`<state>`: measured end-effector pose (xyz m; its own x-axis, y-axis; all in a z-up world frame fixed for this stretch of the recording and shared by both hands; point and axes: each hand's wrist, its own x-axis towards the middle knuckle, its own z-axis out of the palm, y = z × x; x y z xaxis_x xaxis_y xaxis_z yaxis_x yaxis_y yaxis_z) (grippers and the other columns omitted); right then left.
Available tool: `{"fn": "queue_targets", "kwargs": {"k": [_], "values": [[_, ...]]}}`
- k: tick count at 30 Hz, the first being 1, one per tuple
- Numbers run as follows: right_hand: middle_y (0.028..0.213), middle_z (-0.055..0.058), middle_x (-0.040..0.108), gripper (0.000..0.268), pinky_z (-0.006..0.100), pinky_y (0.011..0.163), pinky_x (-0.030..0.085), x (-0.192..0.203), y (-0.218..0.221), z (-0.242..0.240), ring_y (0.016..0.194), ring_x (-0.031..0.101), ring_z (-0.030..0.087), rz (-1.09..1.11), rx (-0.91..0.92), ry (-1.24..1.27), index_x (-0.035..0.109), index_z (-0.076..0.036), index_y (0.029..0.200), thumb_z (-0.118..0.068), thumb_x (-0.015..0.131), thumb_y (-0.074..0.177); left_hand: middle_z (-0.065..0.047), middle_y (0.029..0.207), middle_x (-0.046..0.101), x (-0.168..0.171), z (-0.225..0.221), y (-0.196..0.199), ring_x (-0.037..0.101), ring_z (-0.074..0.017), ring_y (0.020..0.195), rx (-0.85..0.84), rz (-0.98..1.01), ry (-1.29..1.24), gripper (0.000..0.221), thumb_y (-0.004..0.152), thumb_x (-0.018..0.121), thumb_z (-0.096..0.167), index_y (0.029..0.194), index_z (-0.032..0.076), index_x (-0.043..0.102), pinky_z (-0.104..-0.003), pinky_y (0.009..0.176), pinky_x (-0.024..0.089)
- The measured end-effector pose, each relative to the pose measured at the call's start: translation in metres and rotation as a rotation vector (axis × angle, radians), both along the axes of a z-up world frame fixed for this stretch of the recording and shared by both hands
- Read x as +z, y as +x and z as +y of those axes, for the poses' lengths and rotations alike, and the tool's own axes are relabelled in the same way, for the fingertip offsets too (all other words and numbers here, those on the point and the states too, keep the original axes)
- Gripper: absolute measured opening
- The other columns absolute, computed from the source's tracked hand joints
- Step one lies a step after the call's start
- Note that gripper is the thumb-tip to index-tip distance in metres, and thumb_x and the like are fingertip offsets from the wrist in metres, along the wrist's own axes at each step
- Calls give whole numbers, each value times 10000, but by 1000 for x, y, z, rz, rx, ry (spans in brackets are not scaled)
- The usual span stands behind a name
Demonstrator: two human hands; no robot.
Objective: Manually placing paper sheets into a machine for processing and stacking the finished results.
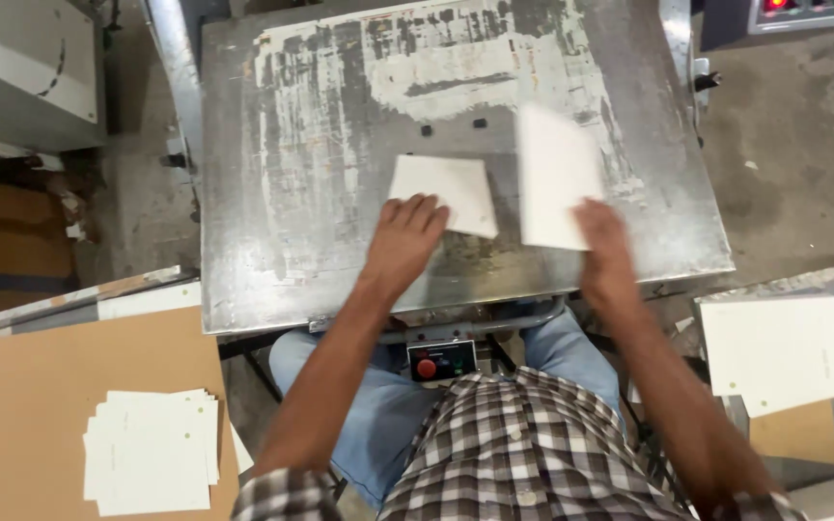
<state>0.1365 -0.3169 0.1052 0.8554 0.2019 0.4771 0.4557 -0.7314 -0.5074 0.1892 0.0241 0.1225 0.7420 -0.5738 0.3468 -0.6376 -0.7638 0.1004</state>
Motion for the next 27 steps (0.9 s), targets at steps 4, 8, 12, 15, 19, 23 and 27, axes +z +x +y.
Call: {"fn": "queue_targets", "kwargs": {"k": [4, 8, 12, 15, 19, 23, 27], "values": [[1533, 183, 526, 634, 523, 1217, 392, -37, 14, 58, 1438, 473, 384, 160, 10, -231, 555, -145, 1463, 95, 492, 880, -195, 1383, 624, 34, 100, -49, 571, -344, 1330, 136, 9, 39, 492, 828, 570, -62, 1308, 33, 624, -574, 1112, 397], [1555, 176, 430, 679, 578, 1103, 338, -44, 26, 89, 1448, 364, 375, 274, 137, -372, 537, -109, 1436, 1, 589, 768, -215, 1140, 596, 66, 218, -123, 551, -374, 1040, 631, 83, -73, 334, 747, 580, -108, 1070, -25, 592, -523, 877, 403], [1586, 151, 419, 660, 559, 1138, 325, -50, 40, 101, 1484, 349, 339, 282, 133, -461, 537, -124, 1460, 18, 565, 816, -150, 996, 627, 54, 304, -230, 611, -365, 944, 1026, -201, 172, 175, 861, 545, -139, 977, -16, 591, -478, 722, 405], [1577, 156, 421, 634, 573, 1125, 322, -51, 46, 108, 1470, 350, 349, 262, 159, -455, 536, -118, 1465, 14, 557, 845, -127, 1218, 696, -17, 349, -314, 641, -313, 1206, 1335, -168, 392, 354, 832, 556, -64, 1159, 9, 670, -527, 959, 468], [1578, 143, 424, 650, 570, 1131, 316, -57, 54, 112, 1475, 348, 340, 294, 154, -476, 537, -125, 1467, 39, 533, 839, -121, 1235, 708, -99, 364, -374, 641, -367, 1172, 1497, 147, 198, 321, 912, 564, -27, 1219, 1, 653, -599, 859, 463], [1576, 145, 433, 635, 561, 1141, 317, -64, 59, 113, 1480, 354, 337, 294, 157, -467, 535, -117, 1473, 54, 517, 861, -115, 1372, 659, -133, 348, -392, 617, -373, 1249, 1507, 291, 47, 390, 934, 528, 21, 1306, 58, 638, -651, 871, 486], [1561, 140, 444, 642, 559, 1143, 313, -57, 62, 113, 1469, 362, 331, 331, 169, -426, 545, -113, 1458, 59, 515, 841, -142, 1517, 574, -154, 344, -405, 546, -405, 1343, 1531, 399, -15, 525, 881, 554, 72, 1403, 82, 604, -691, 920, 462]]}}
